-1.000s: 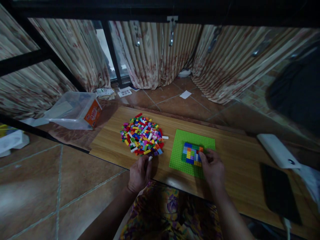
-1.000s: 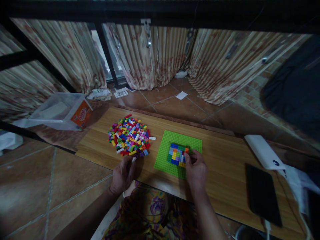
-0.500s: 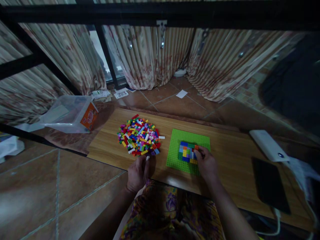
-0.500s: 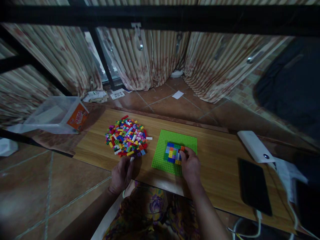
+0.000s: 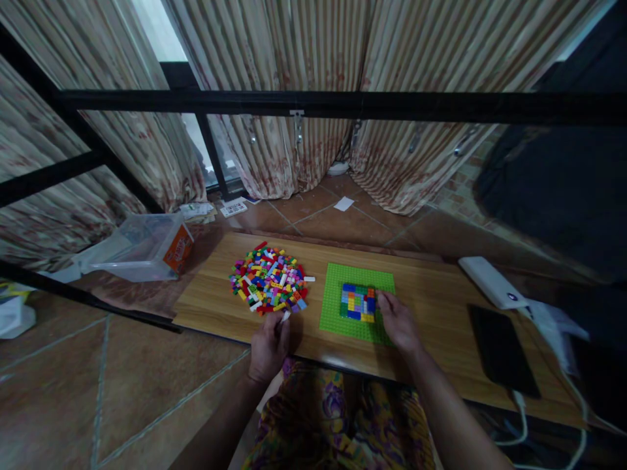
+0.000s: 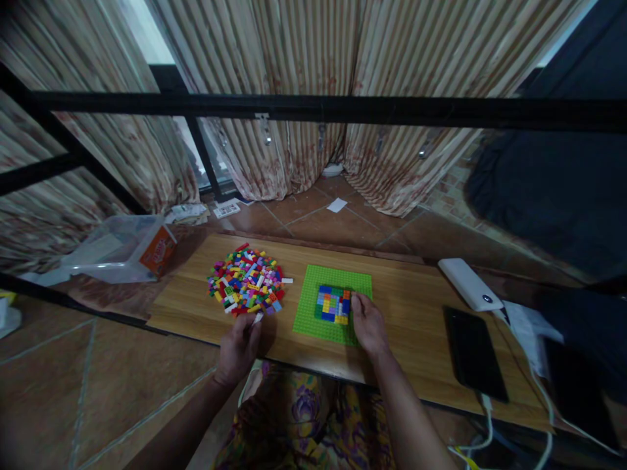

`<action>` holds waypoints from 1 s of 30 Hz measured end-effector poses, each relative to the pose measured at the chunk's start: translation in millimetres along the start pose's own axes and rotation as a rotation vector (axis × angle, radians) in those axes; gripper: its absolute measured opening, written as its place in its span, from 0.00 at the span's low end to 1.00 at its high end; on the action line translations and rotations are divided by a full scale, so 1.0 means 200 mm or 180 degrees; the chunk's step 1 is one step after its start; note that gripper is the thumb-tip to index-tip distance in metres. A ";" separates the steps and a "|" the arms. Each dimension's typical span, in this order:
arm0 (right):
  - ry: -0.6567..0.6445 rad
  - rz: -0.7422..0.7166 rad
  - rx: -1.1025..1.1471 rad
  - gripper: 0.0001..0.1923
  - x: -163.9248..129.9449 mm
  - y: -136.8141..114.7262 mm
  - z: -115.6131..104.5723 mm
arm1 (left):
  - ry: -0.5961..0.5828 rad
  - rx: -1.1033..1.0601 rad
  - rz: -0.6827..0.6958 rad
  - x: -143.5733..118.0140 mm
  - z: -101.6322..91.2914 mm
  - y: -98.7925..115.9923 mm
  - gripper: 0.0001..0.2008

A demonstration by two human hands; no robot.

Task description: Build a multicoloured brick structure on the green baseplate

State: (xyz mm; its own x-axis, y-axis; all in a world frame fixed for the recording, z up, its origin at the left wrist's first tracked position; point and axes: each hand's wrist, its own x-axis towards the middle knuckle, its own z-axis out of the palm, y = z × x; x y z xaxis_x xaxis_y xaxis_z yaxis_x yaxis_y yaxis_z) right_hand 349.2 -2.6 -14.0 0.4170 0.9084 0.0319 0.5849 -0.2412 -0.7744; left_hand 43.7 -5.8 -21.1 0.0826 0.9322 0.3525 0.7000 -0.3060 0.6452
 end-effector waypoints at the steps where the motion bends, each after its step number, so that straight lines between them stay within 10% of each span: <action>1: 0.0022 -0.0008 0.0081 0.28 0.00 0.01 0.00 | -0.0013 -0.0070 0.0041 0.01 0.00 0.03 0.08; 12: 0.0395 0.0037 0.0959 0.27 -0.05 0.05 0.03 | -0.0763 -0.0213 0.0817 0.24 0.24 0.44 0.09; 30: 0.0612 -0.0189 0.0990 0.21 -0.09 0.03 0.03 | -0.0948 -0.0121 0.0732 0.46 0.51 0.49 0.04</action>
State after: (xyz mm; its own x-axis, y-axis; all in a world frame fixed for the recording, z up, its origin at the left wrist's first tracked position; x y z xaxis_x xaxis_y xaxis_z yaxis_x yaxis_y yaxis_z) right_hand 341.3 -18.7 -22.0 0.5290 0.8298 0.1778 0.3847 -0.0478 -0.9218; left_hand 192.5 69.2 4.6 0.4411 0.8520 0.2820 0.6129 -0.5155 0.5989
